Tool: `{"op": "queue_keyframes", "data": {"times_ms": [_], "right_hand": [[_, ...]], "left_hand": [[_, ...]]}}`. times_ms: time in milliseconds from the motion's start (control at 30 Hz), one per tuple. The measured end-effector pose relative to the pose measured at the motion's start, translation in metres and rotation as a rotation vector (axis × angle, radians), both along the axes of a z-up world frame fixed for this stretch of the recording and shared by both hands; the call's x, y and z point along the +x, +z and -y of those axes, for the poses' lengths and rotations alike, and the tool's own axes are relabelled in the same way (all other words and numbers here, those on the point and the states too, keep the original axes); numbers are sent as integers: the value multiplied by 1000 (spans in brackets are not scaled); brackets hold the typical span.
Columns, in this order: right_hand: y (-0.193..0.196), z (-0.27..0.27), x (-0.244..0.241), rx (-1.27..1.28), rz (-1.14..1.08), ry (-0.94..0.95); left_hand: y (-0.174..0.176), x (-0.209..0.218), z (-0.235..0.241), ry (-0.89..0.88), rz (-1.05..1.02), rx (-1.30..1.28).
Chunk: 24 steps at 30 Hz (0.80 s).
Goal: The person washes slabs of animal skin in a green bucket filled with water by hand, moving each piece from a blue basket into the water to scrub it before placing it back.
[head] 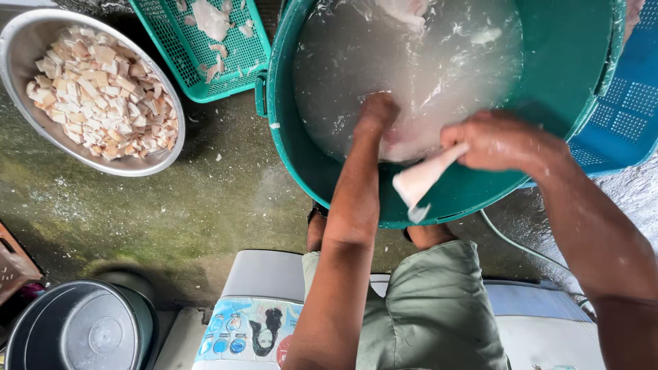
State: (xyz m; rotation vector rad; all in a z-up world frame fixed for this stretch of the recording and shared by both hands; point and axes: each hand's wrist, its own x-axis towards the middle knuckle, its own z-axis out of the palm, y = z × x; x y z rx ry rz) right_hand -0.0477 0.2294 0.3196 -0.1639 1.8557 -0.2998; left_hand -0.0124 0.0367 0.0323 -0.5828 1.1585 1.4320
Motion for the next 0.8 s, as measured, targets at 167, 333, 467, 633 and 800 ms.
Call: {"op": "queue_keyframes", "data": {"times_ms": [167,333,467,633,800], "right_hand": [[-93,-18,-49,66,-51,-97],[-229,-47,-44,139,-178,-124],[-266,-77,-20,94,-179,-480],[-261,-24,15,31,-141,-773],[-305,-3,71,-525,-174,-970]], "left_hand": [[-18,25,-24,51,-29,-82],[-32,37,-18,66,-44,-168],[-33,20,-9,123,-8,-129],[-26,-2,-5,147,30,2],[-31,7,-7,169,87,46]]}}
